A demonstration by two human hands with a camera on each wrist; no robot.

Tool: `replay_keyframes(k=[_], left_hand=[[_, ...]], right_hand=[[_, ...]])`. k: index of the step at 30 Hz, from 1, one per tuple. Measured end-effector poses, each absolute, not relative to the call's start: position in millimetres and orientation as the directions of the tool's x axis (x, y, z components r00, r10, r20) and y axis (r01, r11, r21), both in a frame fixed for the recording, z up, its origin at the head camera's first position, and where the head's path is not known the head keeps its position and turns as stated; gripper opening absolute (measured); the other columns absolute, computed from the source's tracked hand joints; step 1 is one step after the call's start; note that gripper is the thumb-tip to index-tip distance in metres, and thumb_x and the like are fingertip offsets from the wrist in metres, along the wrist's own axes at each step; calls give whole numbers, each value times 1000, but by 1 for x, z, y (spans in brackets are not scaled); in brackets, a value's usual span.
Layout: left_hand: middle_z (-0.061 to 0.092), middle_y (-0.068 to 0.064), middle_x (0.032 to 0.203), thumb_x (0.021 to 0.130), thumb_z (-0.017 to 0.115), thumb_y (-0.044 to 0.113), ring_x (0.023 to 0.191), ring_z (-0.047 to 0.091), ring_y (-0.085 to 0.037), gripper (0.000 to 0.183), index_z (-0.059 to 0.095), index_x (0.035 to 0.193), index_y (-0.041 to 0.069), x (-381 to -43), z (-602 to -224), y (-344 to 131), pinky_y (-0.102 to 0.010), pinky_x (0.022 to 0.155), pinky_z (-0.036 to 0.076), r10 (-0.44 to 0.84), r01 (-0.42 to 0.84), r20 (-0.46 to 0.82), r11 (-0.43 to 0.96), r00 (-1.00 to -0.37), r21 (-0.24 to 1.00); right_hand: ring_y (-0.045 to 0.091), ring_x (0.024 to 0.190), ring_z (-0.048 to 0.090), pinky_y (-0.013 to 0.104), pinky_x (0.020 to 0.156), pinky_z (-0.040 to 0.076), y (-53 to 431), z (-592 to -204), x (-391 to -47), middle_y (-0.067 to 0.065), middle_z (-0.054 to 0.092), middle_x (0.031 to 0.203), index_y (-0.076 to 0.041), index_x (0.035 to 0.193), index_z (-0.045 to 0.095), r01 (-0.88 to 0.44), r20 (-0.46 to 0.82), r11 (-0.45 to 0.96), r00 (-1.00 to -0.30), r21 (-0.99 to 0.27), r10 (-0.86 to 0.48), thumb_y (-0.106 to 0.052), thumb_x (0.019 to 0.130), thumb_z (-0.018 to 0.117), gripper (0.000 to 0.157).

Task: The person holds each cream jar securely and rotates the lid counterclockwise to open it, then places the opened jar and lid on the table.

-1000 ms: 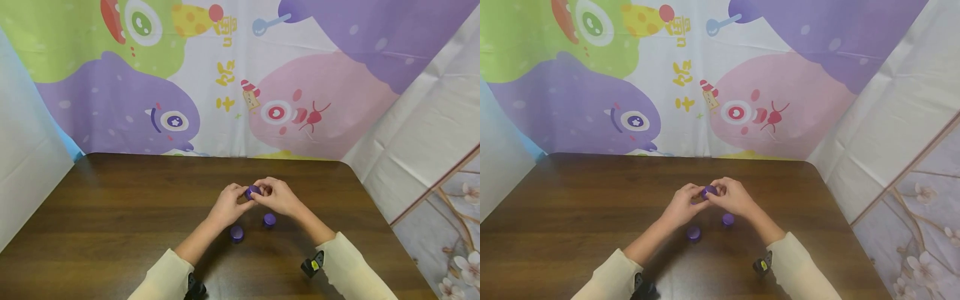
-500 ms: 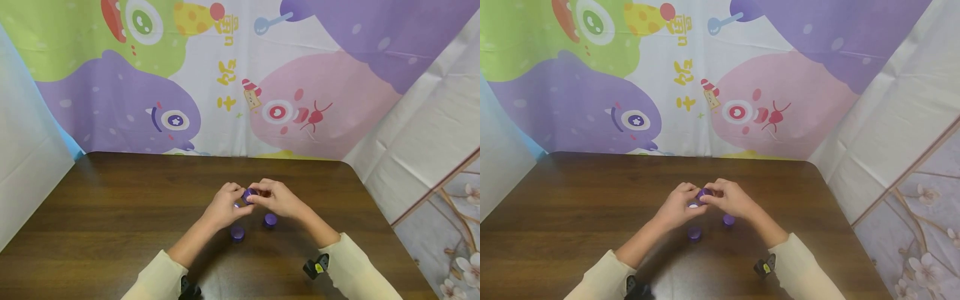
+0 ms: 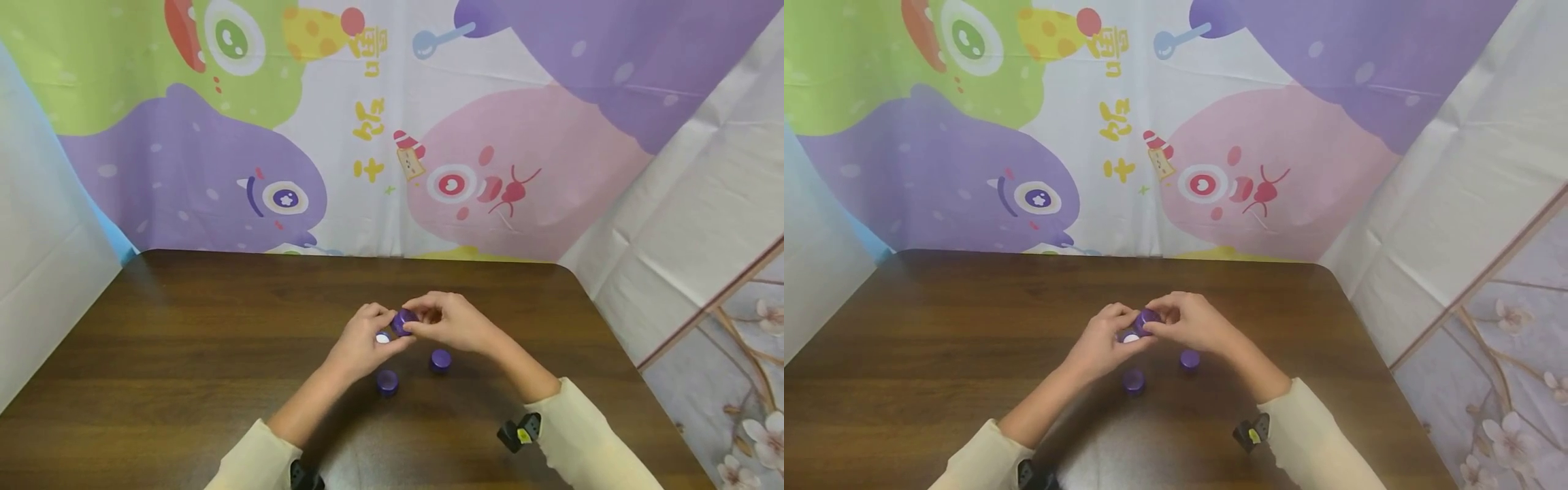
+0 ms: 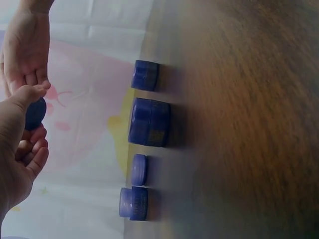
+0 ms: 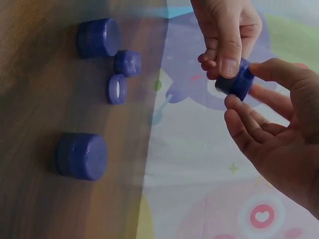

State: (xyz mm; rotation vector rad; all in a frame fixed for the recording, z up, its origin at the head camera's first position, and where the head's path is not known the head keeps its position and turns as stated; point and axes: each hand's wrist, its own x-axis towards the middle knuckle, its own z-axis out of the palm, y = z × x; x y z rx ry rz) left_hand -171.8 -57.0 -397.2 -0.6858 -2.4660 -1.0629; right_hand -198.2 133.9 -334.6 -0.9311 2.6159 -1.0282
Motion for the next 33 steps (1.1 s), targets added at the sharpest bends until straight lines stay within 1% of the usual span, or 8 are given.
replay_keyframes(k=[5, 9, 13, 17, 20, 27, 30, 33], left_hand=[[62, -4, 90, 77, 75, 30, 85, 55, -16, 39, 70, 103, 1, -170, -396, -58, -29, 73, 49, 273, 543, 489, 602, -829, 585], [62, -3, 90, 76, 76, 29, 85, 57, -20, 33, 71, 97, 4, -168, -396, -58, -28, 72, 49, 270, 548, 494, 587, -827, 596], [62, -4, 90, 76, 77, 29, 84, 57, -20, 34, 71, 98, 4, -167, -396, -57, -28, 71, 48, 276, 566, 512, 578, -813, 588], [62, -4, 89, 76, 76, 29, 84, 54, -17, 38, 71, 102, 2, -166, -395, -57, -28, 71, 48, 273, 556, 503, 586, -820, 589], [62, -3, 90, 77, 76, 30, 84, 54, -17, 37, 71, 102, 2, -166, -395, -57, -28, 70, 47, 268, 548, 497, 588, -826, 595], [62, -4, 92, 77, 76, 29, 85, 55, -19, 34, 71, 100, 3, -166, -395, -58, -28, 71, 49, 266, 560, 511, 574, -817, 597], [62, -4, 92, 77, 76, 28, 85, 54, -16, 36, 71, 102, 3, -166, -395, -58, -27, 71, 48, 265, 555, 506, 581, -821, 595], [62, -4, 90, 77, 75, 28, 84, 52, -15, 37, 70, 103, 2, -166, -395, -58, -27, 70, 47, 267, 551, 500, 585, -823, 594]], right_hand=[[12, 90, 59, 25, 80, 52, 135, -334, -198, 2, 59, 104, -13, 127, 59, -526, 78, 523, -752, -671, -655, -20, 86, 68, 42], [10, 82, 58, 24, 73, 51, 134, -333, -197, -1, 63, 96, -13, 119, 62, -478, 71, 554, -797, -682, -600, -29, 84, 69, 39], [10, 78, 57, 23, 71, 51, 133, -332, -196, 2, 63, 91, -9, 110, 66, -490, 75, 553, -790, -673, -609, -24, 82, 72, 32], [12, 85, 58, 28, 79, 53, 134, -332, -194, 5, 60, 99, -9, 116, 64, -520, 86, 516, -756, -681, -649, -14, 82, 72, 36], [13, 88, 59, 32, 80, 53, 134, -332, -194, 5, 60, 103, -9, 120, 62, -532, 100, 501, -747, -683, -657, -15, 83, 71, 39], [10, 77, 55, 22, 68, 49, 131, -331, -194, 1, 62, 91, -9, 112, 65, -511, 114, 551, -793, -660, -598, -28, 83, 71, 35], [10, 78, 56, 22, 70, 51, 131, -332, -195, 2, 60, 91, -9, 111, 66, -534, 118, 538, -773, -652, -624, -22, 82, 72, 33], [11, 84, 59, 26, 76, 53, 132, -332, -195, 5, 60, 100, -8, 117, 64, -560, 120, 502, -737, -659, -665, -14, 82, 71, 36]])
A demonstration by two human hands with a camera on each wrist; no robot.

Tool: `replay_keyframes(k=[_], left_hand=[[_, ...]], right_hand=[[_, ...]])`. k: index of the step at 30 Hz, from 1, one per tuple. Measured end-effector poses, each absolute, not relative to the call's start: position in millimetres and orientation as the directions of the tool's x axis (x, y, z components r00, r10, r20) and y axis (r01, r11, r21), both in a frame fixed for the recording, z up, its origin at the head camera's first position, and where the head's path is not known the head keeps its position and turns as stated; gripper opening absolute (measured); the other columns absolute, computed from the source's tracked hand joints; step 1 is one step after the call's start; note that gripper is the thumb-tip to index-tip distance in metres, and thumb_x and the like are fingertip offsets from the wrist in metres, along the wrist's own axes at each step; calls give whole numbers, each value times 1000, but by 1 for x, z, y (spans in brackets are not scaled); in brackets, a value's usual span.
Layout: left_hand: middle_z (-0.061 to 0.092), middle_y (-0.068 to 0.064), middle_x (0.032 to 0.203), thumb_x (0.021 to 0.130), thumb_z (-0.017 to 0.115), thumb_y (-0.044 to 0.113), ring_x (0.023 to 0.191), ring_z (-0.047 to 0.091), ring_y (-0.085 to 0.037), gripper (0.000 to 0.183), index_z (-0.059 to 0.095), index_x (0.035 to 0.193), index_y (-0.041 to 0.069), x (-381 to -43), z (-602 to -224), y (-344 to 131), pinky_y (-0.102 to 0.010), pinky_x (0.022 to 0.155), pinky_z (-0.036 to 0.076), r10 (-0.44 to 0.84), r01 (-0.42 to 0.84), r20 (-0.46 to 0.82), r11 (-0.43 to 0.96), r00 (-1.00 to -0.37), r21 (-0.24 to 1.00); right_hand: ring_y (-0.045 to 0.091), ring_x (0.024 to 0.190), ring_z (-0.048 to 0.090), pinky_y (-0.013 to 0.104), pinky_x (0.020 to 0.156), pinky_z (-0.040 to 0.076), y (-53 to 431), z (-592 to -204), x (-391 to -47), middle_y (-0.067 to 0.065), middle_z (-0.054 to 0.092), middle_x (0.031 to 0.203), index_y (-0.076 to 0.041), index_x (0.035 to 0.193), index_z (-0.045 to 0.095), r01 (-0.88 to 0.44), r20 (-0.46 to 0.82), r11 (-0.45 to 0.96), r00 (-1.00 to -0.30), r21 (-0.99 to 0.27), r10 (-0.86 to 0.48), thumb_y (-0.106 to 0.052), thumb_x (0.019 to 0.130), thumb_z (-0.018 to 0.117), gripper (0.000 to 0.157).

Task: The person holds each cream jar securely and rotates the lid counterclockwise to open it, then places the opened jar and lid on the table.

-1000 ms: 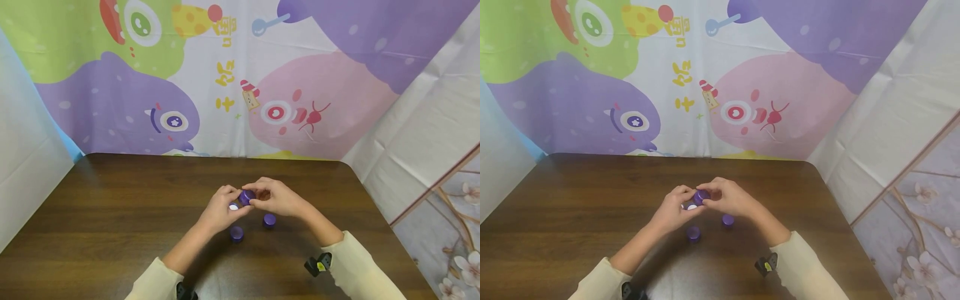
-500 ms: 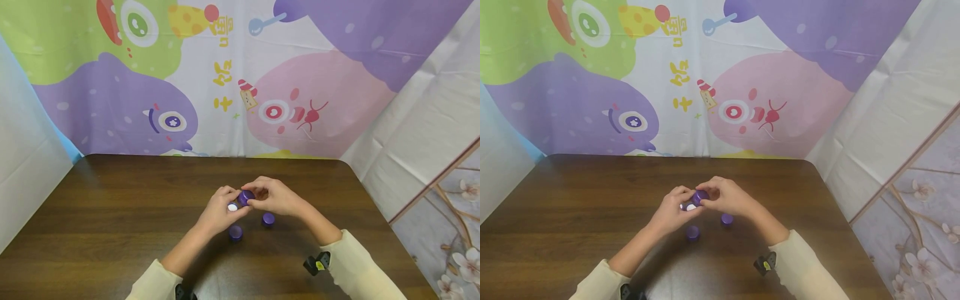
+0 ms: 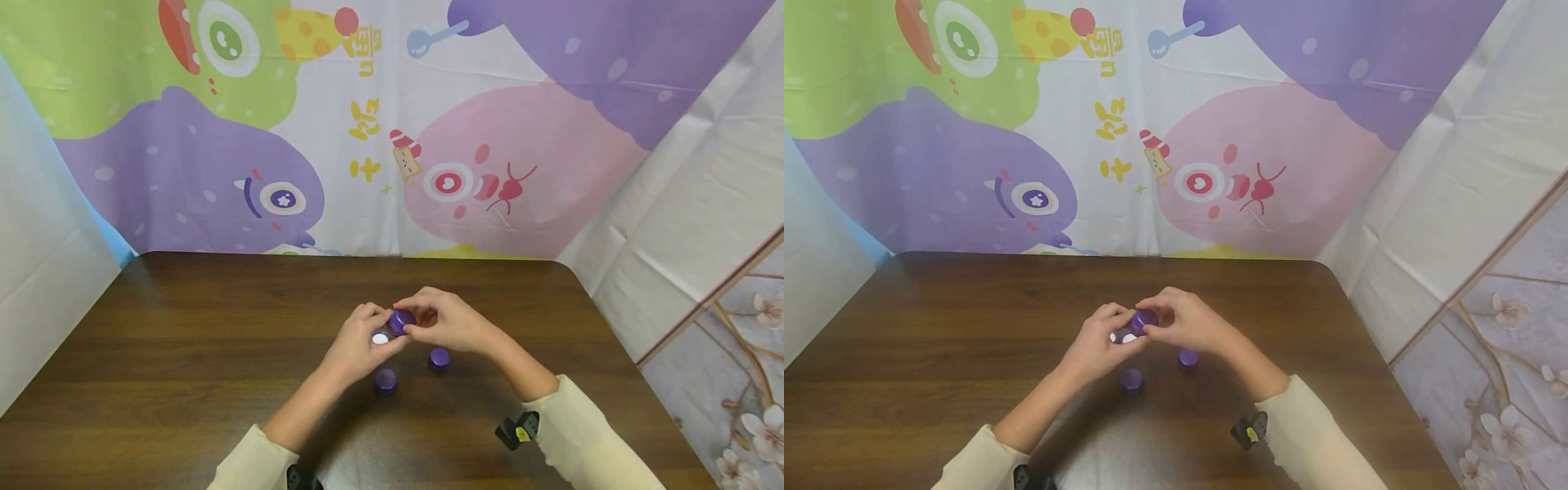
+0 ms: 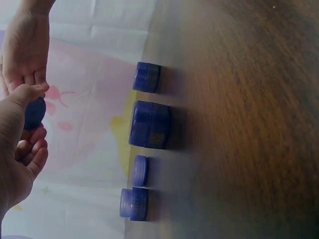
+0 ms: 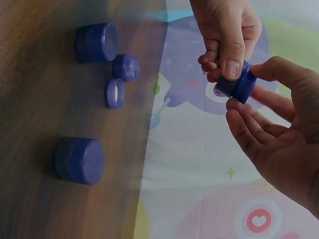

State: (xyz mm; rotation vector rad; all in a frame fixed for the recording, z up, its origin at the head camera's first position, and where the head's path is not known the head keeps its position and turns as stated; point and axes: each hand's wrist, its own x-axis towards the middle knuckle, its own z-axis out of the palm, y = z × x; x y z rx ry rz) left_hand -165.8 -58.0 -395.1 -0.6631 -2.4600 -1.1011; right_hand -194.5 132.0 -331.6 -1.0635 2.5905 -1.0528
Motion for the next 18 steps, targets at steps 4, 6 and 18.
replay_keyframes(k=[4, 6, 18], left_hand=[[61, -3, 88, 78, 75, 27, 82, 52, -16, 34, 71, 102, 3, -165, -395, -57, -26, 69, 46, 268, 555, 504, 583, -821, 593], [61, -2, 89, 78, 75, 27, 83, 53, -17, 32, 71, 100, 4, -165, -395, -57, -26, 70, 47, 268, 559, 508, 574, -819, 598], [62, -2, 89, 78, 75, 26, 83, 53, -15, 31, 71, 100, 5, -162, -398, -56, -26, 70, 48, 247, 562, 528, 572, -813, 598]], right_hand=[[14, 91, 61, 33, 80, 54, 132, -330, -193, 7, 58, 111, -9, 123, 60, -572, 121, 479, -716, -666, -687, -14, 84, 69, 41], [13, 89, 60, 32, 79, 53, 132, -329, -192, 6, 59, 109, -9, 124, 59, -559, 125, 496, -737, -665, -664, -20, 85, 69, 42], [14, 88, 60, 30, 78, 53, 131, -329, -193, 5, 59, 109, -9, 117, 63, -572, 112, 491, -718, -657, -687, -11, 82, 69, 35]])
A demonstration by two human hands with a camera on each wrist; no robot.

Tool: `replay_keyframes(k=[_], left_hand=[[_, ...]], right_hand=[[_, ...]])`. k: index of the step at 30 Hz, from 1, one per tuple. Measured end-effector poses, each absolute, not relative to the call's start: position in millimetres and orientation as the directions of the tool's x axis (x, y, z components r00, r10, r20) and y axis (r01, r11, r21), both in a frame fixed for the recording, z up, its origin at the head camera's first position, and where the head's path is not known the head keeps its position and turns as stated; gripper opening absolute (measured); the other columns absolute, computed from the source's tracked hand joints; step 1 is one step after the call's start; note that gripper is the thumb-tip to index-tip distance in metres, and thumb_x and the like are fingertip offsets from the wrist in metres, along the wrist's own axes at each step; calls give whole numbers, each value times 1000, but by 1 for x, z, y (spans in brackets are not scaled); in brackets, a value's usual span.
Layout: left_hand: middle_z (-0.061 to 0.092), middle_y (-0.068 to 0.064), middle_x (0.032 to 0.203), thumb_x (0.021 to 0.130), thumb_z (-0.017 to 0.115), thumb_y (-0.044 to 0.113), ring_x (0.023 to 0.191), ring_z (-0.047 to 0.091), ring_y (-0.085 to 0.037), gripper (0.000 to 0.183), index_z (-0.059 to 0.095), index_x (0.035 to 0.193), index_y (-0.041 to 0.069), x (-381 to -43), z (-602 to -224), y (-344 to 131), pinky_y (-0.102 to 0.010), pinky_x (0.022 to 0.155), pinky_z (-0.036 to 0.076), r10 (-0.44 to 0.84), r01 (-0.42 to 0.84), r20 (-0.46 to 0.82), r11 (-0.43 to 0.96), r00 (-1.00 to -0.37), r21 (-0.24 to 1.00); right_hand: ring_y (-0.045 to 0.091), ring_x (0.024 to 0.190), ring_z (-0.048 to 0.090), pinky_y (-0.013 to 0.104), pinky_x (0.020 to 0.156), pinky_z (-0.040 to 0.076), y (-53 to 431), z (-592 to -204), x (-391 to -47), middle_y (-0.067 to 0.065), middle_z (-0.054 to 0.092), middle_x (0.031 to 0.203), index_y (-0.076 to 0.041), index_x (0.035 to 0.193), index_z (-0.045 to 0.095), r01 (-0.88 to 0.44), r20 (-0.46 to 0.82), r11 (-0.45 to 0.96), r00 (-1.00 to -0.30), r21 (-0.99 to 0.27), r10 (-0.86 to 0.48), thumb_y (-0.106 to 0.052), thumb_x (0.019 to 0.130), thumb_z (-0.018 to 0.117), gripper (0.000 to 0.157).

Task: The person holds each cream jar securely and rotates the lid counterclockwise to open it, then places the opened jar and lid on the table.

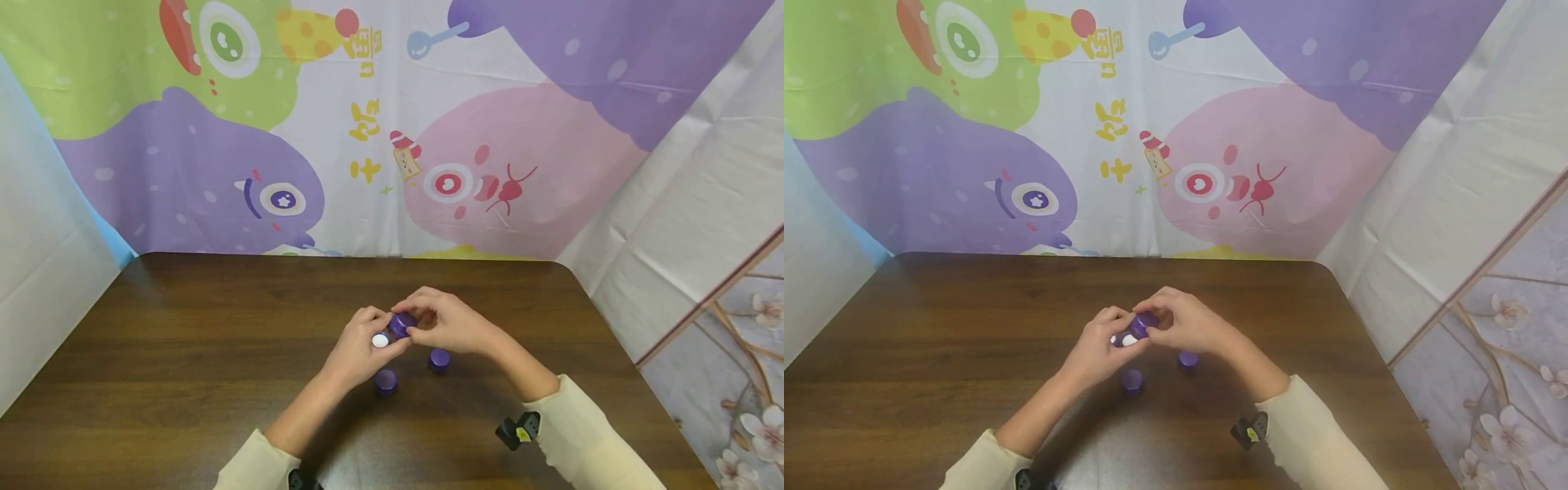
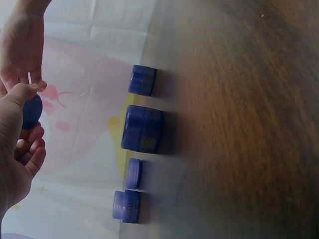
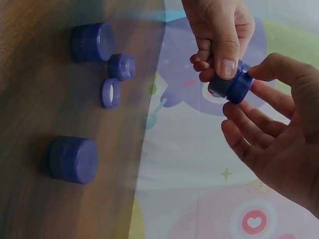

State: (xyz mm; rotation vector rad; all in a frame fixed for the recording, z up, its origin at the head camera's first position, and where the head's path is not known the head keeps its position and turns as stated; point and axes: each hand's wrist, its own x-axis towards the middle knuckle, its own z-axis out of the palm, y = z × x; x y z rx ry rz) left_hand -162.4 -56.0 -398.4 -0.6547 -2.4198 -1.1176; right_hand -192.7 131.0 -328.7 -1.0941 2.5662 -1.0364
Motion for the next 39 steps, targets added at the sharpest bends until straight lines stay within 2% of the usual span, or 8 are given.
replay_keyframes(k=[4, 9, 14, 21, 26, 29, 35, 39], left_hand=[[62, -1, 89, 78, 75, 27, 84, 53, -13, 28, 72, 97, 7, -162, -400, -56, -26, 70, 48, 243, 561, 528, 569, -813, 602], [61, 0, 89, 78, 75, 29, 84, 53, -13, 26, 72, 94, 9, -162, -399, -55, -26, 70, 48, 243, 578, 548, 555, -801, 598], [61, -1, 89, 77, 76, 28, 84, 53, -14, 27, 72, 95, 8, -163, -399, -55, -25, 70, 48, 245, 581, 551, 559, -798, 592], [62, -2, 89, 77, 76, 27, 84, 53, -14, 29, 71, 98, 7, -163, -402, -56, -26, 70, 48, 245, 579, 550, 563, -798, 589], [61, 0, 88, 77, 77, 28, 83, 53, -14, 26, 72, 94, 9, -164, -403, -55, -26, 70, 48, 237, 576, 549, 554, -802, 602], [61, -1, 88, 77, 76, 28, 83, 53, -14, 26, 72, 94, 9, -164, -403, -56, -25, 70, 47, 236, 581, 556, 551, -797, 599], [62, -3, 88, 77, 75, 26, 83, 54, -15, 28, 71, 97, 7, -164, -404, -58, -27, 70, 47, 241, 578, 552, 565, -798, 589], [62, -3, 88, 77, 76, 26, 83, 53, -15, 27, 71, 95, 7, -164, -404, -60, -27, 69, 47, 238, 574, 551, 569, -800, 589]], right_hand=[[13, 88, 60, 31, 78, 53, 130, -327, -191, 6, 59, 113, -10, 121, 61, -568, 122, 492, -727, -660, -676, -19, 85, 69, 38], [9, 79, 57, 24, 71, 50, 129, -327, -190, 1, 63, 97, -10, 112, 66, -517, 123, 557, -795, -650, -594, -32, 84, 69, 36], [10, 79, 56, 23, 71, 50, 130, -328, -191, 1, 62, 94, -10, 110, 66, -530, 110, 557, -780, -639, -616, -22, 84, 70, 30], [12, 87, 58, 35, 78, 53, 129, -325, -191, 6, 59, 113, -9, 120, 61, -571, 105, 511, -727, -643, -679, -16, 85, 67, 36], [8, 77, 56, 23, 68, 50, 128, -326, -192, 1, 63, 99, -10, 114, 64, -529, 116, 566, -787, -633, -606, -30, 84, 70, 36], [8, 74, 57, 21, 66, 50, 128, -326, -192, 0, 64, 93, -10, 110, 66, -522, 105, 576, -791, -629, -602, -27, 83, 71, 33], [10, 79, 55, 22, 71, 50, 128, -328, -193, 4, 61, 104, -10, 116, 63, -579, 100, 522, -724, -626, -683, -12, 82, 69, 34], [10, 80, 55, 24, 72, 51, 127, -328, -192, 4, 58, 112, -11, 121, 60, -586, 109, 514, -719, -626, -687, -16, 84, 69, 38]])
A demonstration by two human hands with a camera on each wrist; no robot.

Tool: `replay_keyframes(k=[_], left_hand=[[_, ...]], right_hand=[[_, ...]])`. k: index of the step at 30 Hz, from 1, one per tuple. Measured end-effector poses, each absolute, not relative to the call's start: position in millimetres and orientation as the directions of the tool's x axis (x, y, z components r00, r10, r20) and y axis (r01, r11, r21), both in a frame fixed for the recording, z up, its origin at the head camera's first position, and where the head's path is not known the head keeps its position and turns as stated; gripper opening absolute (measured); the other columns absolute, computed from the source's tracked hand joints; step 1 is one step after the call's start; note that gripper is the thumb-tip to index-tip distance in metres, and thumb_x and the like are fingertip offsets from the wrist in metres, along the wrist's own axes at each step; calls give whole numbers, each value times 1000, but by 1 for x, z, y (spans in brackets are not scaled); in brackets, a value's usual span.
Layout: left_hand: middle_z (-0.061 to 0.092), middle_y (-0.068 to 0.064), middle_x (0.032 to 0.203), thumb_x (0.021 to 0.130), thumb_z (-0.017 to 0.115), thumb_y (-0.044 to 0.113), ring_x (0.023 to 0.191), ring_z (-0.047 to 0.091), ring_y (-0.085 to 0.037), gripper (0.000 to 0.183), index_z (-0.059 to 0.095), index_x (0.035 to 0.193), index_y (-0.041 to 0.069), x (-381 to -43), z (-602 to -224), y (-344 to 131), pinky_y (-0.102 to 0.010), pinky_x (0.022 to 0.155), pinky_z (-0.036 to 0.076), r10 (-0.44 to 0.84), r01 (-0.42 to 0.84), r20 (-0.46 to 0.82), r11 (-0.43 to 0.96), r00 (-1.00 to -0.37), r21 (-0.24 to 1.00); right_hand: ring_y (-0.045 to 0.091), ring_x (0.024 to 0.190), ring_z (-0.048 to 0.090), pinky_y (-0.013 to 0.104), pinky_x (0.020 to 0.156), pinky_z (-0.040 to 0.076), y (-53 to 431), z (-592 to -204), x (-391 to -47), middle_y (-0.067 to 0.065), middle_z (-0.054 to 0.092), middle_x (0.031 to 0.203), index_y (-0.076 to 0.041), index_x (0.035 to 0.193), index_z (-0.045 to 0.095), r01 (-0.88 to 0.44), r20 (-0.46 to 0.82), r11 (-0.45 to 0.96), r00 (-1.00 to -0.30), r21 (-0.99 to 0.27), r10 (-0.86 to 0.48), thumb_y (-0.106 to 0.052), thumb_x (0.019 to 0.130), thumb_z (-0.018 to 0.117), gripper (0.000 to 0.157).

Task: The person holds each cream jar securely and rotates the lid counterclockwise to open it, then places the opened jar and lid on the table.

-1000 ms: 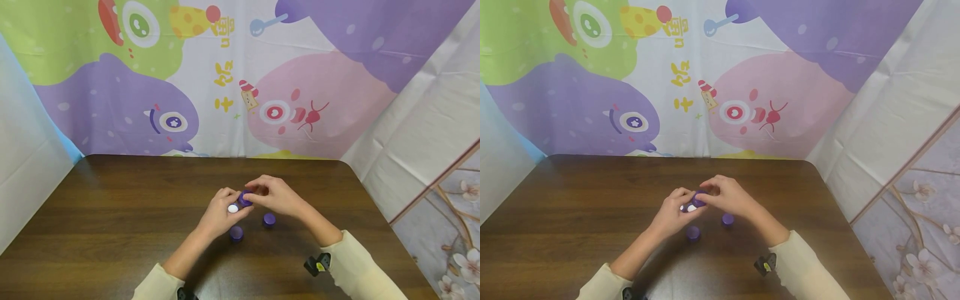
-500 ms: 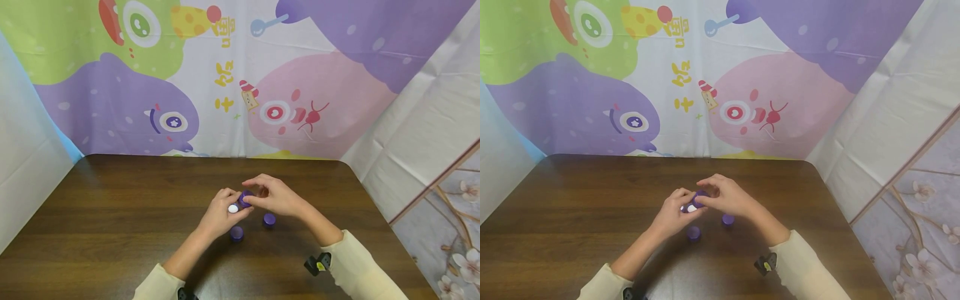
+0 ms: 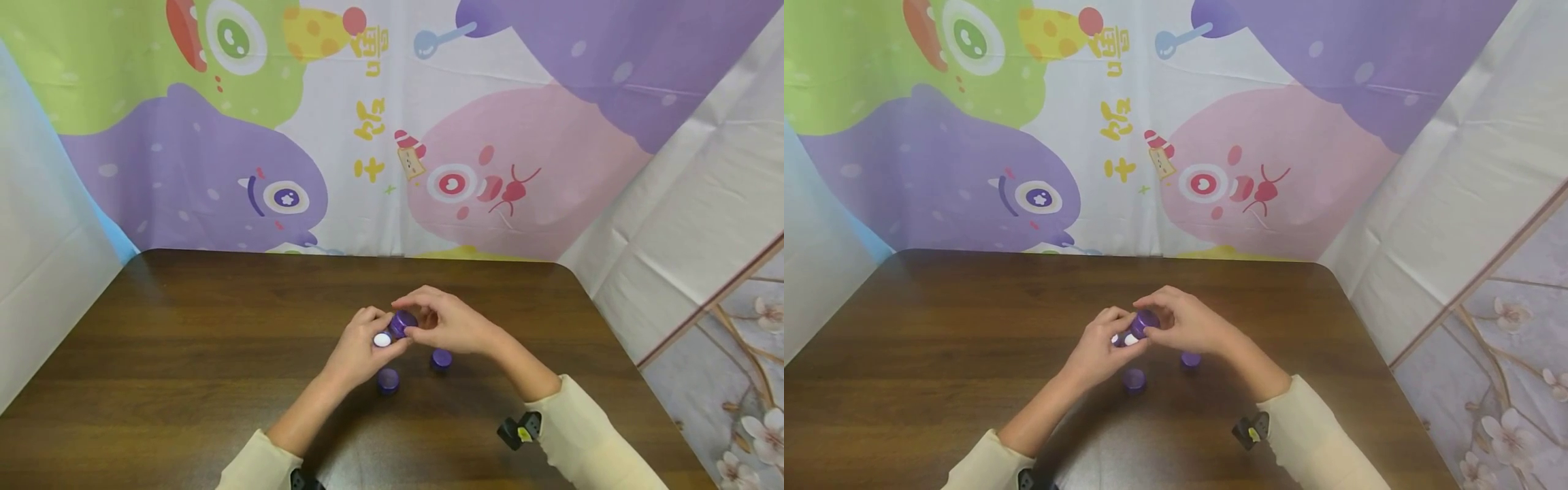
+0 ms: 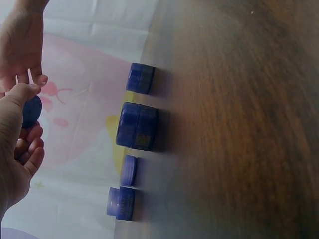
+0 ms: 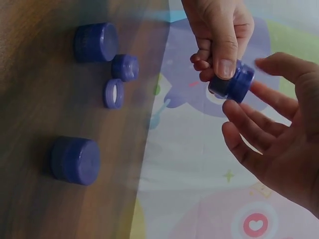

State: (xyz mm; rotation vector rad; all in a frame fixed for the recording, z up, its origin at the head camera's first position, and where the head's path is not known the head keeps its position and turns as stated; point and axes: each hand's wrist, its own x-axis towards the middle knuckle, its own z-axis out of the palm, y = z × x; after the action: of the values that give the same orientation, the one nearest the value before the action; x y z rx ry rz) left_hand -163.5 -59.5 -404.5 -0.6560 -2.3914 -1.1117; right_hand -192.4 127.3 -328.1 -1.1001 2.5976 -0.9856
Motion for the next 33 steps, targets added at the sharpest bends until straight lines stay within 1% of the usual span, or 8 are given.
replay_keyframes(k=[5, 9, 13, 17, 20, 23, 29, 33], left_hand=[[62, -1, 89, 77, 76, 28, 84, 53, -14, 27, 72, 93, 8, -164, -405, -59, -27, 70, 48, 233, 576, 554, 557, -799, 598], [62, -2, 89, 77, 76, 28, 84, 53, -15, 27, 71, 94, 7, -164, -404, -59, -27, 70, 47, 238, 581, 556, 558, -796, 593], [62, -3, 88, 78, 75, 28, 83, 53, -15, 30, 71, 97, 6, -164, -404, -60, -27, 69, 46, 244, 582, 556, 568, -795, 583], [62, -3, 88, 77, 75, 27, 82, 52, -15, 29, 71, 96, 6, -164, -403, -61, -26, 69, 46, 244, 581, 555, 568, -795, 583], [62, -2, 89, 77, 76, 28, 83, 53, -14, 27, 72, 93, 7, -163, -403, -61, -27, 69, 47, 240, 580, 554, 559, -797, 592], [62, -1, 89, 76, 76, 28, 83, 53, -15, 28, 72, 94, 7, -163, -403, -60, -27, 70, 47, 239, 582, 556, 553, -796, 596], [62, -4, 88, 77, 76, 26, 83, 53, -16, 29, 71, 95, 4, -162, -404, -59, -27, 69, 48, 246, 593, 568, 564, -785, 575], [62, -4, 87, 77, 75, 25, 82, 53, -16, 28, 71, 95, 4, -162, -403, -60, -27, 68, 47, 243, 589, 566, 566, -788, 577]], right_hand=[[7, 74, 56, 22, 66, 50, 125, -328, -192, 1, 64, 100, -10, 115, 63, -539, 108, 574, -780, -616, -617, -31, 85, 69, 37], [8, 73, 54, 21, 65, 49, 125, -328, -193, 1, 63, 92, -9, 113, 64, -541, 92, 571, -770, -618, -631, -23, 84, 70, 32], [10, 76, 52, 22, 67, 48, 126, -329, -193, 3, 60, 100, -11, 117, 62, -585, 104, 528, -725, -616, -681, -12, 83, 68, 35], [10, 78, 54, 23, 69, 49, 126, -329, -192, 2, 59, 111, -13, 123, 59, -586, 108, 523, -723, -619, -682, -18, 84, 68, 40], [10, 76, 55, 23, 68, 50, 125, -329, -191, 1, 61, 107, -12, 120, 60, -555, 101, 552, -757, -622, -646, -27, 85, 69, 40], [9, 73, 54, 22, 64, 49, 125, -329, -191, 0, 63, 97, -11, 116, 63, -532, 90, 566, -773, -630, -628, -26, 84, 70, 36], [10, 72, 51, 22, 63, 47, 128, -329, -193, 1, 59, 103, -14, 124, 58, -597, 80, 517, -699, -613, -711, -12, 85, 66, 40], [10, 75, 52, 22, 66, 49, 128, -329, -193, 2, 57, 114, -15, 132, 51, -599, 79, 509, -691, -618, -719, -14, 85, 66, 49]])
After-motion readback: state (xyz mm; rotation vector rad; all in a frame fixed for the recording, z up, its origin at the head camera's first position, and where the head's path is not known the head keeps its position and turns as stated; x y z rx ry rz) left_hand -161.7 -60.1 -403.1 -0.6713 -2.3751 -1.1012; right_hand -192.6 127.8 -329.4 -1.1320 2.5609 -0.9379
